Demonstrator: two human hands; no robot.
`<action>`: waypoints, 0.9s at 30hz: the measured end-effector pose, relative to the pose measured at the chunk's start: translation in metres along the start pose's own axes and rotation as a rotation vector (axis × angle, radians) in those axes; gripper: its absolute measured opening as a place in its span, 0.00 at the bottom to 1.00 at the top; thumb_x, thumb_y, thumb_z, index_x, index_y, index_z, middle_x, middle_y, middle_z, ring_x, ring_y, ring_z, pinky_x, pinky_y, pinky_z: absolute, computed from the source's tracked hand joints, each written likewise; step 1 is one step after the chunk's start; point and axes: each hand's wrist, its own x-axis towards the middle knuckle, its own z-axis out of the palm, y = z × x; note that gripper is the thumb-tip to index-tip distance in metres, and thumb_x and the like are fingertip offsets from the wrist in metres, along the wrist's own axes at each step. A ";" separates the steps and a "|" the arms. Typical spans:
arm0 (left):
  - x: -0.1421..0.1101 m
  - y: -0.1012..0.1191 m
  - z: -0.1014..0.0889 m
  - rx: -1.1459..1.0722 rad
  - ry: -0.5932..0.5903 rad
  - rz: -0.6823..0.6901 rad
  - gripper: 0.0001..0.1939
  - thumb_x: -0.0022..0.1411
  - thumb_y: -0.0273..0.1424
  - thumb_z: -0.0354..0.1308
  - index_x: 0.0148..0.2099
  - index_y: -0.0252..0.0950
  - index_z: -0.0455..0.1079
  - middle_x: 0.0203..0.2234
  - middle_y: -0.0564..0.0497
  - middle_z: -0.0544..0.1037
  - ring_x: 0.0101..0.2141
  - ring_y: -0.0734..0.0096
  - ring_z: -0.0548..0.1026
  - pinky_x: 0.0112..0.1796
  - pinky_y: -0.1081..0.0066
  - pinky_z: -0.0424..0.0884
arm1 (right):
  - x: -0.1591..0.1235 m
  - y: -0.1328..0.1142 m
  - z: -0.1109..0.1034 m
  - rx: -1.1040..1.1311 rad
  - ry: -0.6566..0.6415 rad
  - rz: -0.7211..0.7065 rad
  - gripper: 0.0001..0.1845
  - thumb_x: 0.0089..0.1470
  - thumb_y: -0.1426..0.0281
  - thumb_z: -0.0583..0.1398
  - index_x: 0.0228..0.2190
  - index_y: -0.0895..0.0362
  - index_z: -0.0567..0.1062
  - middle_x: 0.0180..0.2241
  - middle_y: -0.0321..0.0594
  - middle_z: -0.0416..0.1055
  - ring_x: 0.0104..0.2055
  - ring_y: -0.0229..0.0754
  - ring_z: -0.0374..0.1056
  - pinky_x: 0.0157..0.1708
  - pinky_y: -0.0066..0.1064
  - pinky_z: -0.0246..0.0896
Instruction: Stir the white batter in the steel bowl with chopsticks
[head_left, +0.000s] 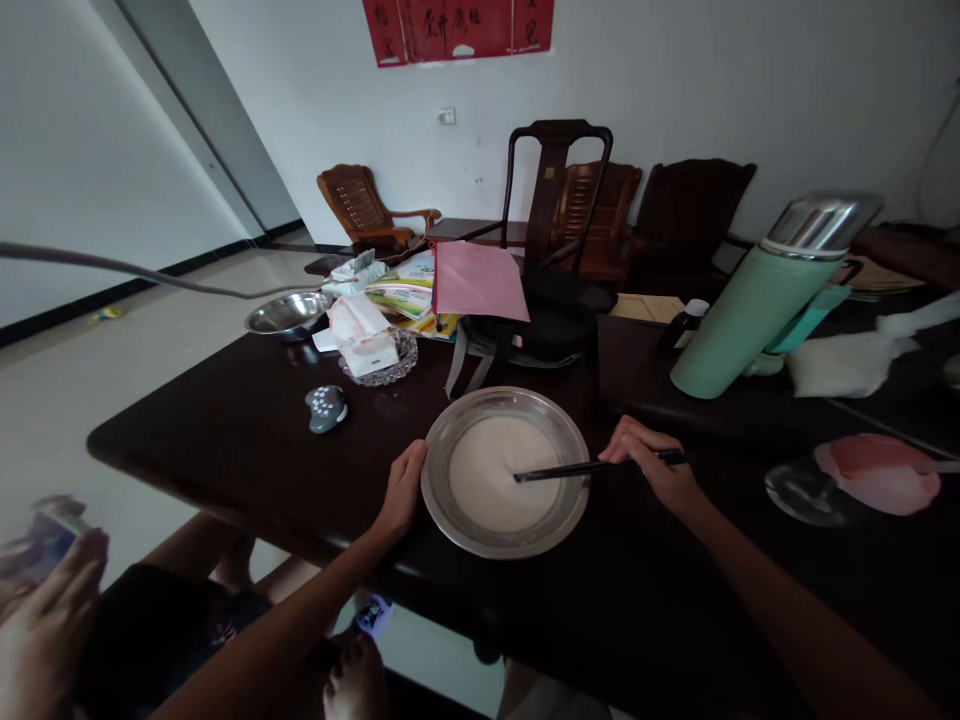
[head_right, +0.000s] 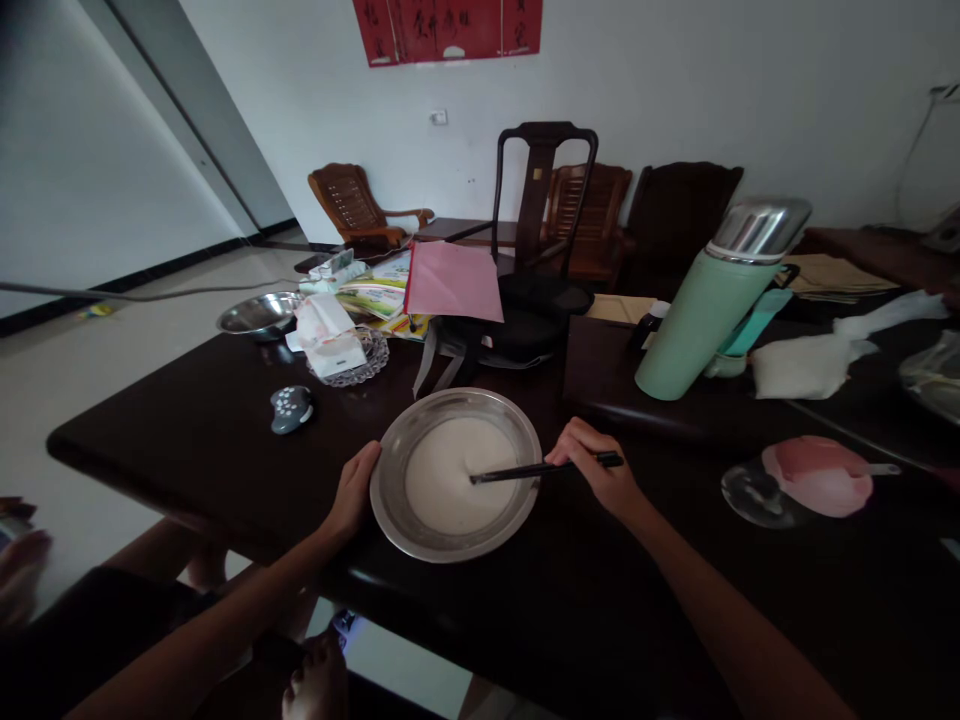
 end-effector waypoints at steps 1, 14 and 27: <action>0.000 0.001 0.000 0.002 0.000 -0.006 0.26 0.55 0.55 0.55 0.23 0.38 0.60 0.20 0.58 0.61 0.24 0.74 0.58 0.25 0.74 0.60 | -0.001 0.000 0.002 0.000 -0.043 -0.002 0.19 0.63 0.62 0.55 0.24 0.53 0.77 0.27 0.39 0.76 0.31 0.43 0.70 0.34 0.37 0.64; 0.000 -0.001 0.001 -0.011 0.016 -0.010 0.26 0.54 0.56 0.55 0.24 0.37 0.61 0.20 0.57 0.62 0.24 0.74 0.59 0.25 0.74 0.60 | -0.002 0.002 0.005 0.044 -0.060 0.058 0.20 0.62 0.60 0.56 0.23 0.54 0.77 0.25 0.40 0.75 0.30 0.43 0.70 0.34 0.38 0.66; 0.000 -0.002 0.000 -0.006 0.017 -0.024 0.25 0.55 0.55 0.55 0.24 0.38 0.60 0.20 0.57 0.61 0.24 0.73 0.58 0.25 0.74 0.60 | -0.003 0.001 0.003 0.050 -0.029 0.071 0.21 0.62 0.60 0.55 0.22 0.54 0.76 0.25 0.40 0.75 0.29 0.43 0.70 0.33 0.36 0.66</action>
